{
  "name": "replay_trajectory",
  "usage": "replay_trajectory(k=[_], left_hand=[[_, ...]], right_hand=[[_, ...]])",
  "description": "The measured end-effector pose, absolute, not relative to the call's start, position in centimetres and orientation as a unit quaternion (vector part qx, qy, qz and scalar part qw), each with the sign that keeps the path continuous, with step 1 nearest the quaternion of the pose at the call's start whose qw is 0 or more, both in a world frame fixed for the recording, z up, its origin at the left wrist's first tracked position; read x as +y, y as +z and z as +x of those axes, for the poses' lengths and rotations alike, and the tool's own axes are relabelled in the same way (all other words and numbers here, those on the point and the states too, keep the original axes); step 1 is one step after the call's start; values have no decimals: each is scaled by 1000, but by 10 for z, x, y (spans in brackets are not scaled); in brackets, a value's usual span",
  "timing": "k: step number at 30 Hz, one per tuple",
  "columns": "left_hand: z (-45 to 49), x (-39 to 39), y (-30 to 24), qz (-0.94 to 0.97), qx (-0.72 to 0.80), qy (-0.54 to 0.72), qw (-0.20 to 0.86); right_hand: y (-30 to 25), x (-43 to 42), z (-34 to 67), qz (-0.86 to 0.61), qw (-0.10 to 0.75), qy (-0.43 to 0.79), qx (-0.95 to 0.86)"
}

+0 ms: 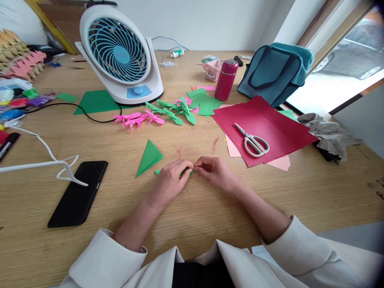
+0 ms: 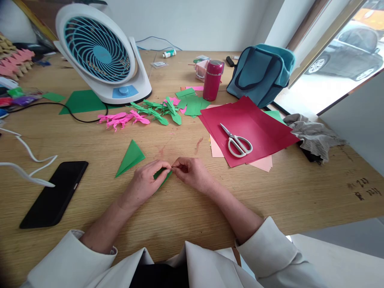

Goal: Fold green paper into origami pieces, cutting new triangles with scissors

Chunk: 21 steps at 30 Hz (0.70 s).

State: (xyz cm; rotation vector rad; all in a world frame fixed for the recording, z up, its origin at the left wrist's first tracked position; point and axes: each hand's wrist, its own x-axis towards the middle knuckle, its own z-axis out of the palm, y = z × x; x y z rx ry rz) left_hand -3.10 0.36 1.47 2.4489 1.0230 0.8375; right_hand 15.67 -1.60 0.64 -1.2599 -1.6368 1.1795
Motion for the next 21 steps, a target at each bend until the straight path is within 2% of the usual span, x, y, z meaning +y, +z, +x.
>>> replay_trajectory(k=[21], left_hand=[[-32,6,13,878,367,262,164]], right_hand=[[5,-17,155,-498,383,412,-660]])
